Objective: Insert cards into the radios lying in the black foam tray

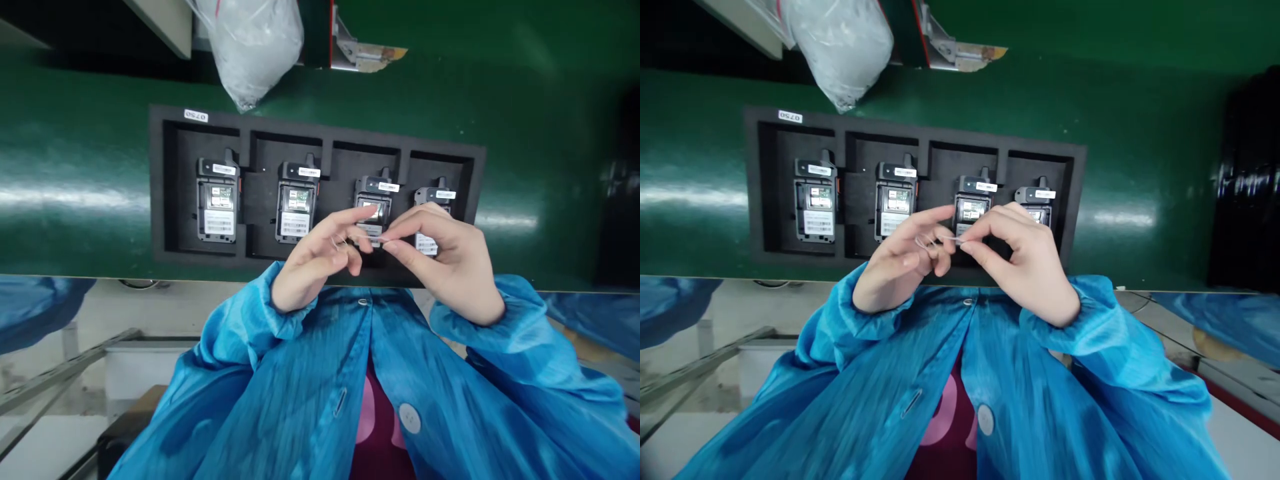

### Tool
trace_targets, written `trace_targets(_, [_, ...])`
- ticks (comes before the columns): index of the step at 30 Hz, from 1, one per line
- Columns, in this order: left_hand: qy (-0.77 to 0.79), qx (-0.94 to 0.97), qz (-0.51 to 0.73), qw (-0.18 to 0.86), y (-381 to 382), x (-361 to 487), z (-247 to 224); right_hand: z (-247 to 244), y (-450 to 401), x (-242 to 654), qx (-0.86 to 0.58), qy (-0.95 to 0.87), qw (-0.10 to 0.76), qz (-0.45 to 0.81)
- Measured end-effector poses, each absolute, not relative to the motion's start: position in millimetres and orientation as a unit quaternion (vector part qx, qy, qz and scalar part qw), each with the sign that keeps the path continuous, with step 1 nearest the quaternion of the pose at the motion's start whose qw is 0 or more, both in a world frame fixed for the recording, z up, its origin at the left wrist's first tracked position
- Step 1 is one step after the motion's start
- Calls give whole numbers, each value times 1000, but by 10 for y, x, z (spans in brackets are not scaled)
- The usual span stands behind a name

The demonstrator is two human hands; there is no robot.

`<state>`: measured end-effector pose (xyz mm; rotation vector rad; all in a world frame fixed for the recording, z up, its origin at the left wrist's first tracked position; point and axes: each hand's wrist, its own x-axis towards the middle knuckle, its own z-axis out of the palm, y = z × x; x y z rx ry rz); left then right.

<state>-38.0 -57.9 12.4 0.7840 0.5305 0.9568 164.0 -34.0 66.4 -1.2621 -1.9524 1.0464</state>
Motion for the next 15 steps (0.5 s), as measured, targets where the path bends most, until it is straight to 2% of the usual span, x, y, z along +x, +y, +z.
trace_targets(7, [353,358,502,703,-551,-518,99,645,-147,1707,-477,-814,199,263])
trace_targets(10, [416,527,475,568,-518,-580,161,623,-47,1738,-470,-840,135,236])
trace_targets(15, [418,790,332,302,-451,-614,128,514,116,1682,-453,-873,28,177])
